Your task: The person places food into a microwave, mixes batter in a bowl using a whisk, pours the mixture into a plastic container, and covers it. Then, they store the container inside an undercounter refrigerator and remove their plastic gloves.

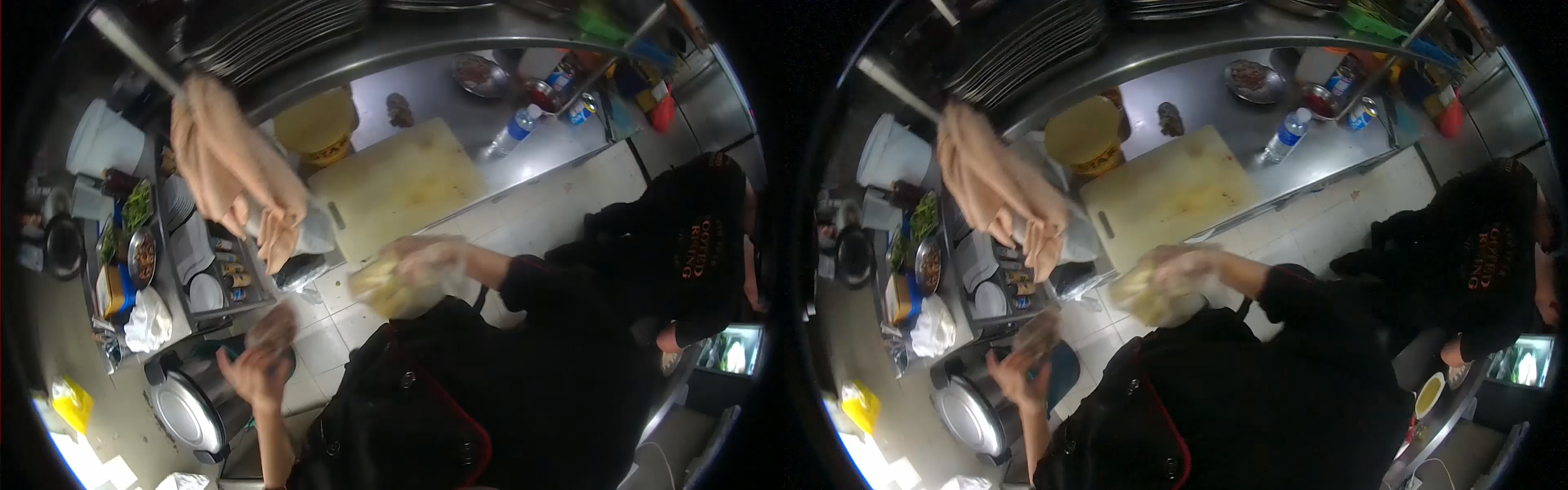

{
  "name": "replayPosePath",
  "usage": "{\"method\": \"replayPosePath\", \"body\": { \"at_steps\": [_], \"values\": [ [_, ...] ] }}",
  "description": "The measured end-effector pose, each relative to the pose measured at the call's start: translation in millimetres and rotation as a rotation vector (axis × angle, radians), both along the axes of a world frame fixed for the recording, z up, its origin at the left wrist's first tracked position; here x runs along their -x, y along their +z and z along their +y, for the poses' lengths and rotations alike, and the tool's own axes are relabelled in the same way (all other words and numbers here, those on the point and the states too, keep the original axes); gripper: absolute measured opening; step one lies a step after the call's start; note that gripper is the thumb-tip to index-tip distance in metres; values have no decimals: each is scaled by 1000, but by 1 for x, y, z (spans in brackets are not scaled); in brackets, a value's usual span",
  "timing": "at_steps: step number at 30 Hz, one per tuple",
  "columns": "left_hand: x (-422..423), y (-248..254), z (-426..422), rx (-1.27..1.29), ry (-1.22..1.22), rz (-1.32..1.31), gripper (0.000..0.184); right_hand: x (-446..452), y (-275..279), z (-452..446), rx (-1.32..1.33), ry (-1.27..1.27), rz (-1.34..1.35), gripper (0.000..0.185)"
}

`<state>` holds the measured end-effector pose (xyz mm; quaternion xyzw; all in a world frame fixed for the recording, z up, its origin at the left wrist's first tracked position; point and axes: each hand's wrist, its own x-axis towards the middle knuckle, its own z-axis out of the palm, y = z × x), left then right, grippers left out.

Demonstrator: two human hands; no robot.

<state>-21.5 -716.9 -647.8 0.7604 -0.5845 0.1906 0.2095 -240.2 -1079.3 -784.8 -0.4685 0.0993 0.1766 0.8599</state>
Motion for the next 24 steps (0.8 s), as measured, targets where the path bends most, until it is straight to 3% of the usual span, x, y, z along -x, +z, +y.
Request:
{"method": "replayPosePath", "body": {
  "at_steps": [3,5,7,10,14,19,21,22,24],
  "values": [
    [22,-62,-115,50,-251,179,40,110,22,-54,-54,-333,189,49],
    [40,-99,-195,44,-328,210,39,164,58,-75,203,-376,159,55],
    [56,-129,-274,22,-443,198,37,223,46,-84,164,-467,57,50],
    [83,-142,-385,26,-532,72,35,246,74,-47,154,-847,181,56],
    [100,-159,-497,-9,-489,-55,38,260,43,-17,94,-1016,129,65],
    [120,-165,-493,-14,-432,-52,35,226,65,-2,-9,-986,64,64],
    [123,-181,-437,-69,-378,-2,34,210,64,-7,-6,-929,78,65],
    [117,-206,-402,-21,-355,84,33,209,46,-24,4,-697,75,76],
    [102,-221,-319,6,-262,157,30,179,34,-29,73,-661,79,76]
  ]
}}
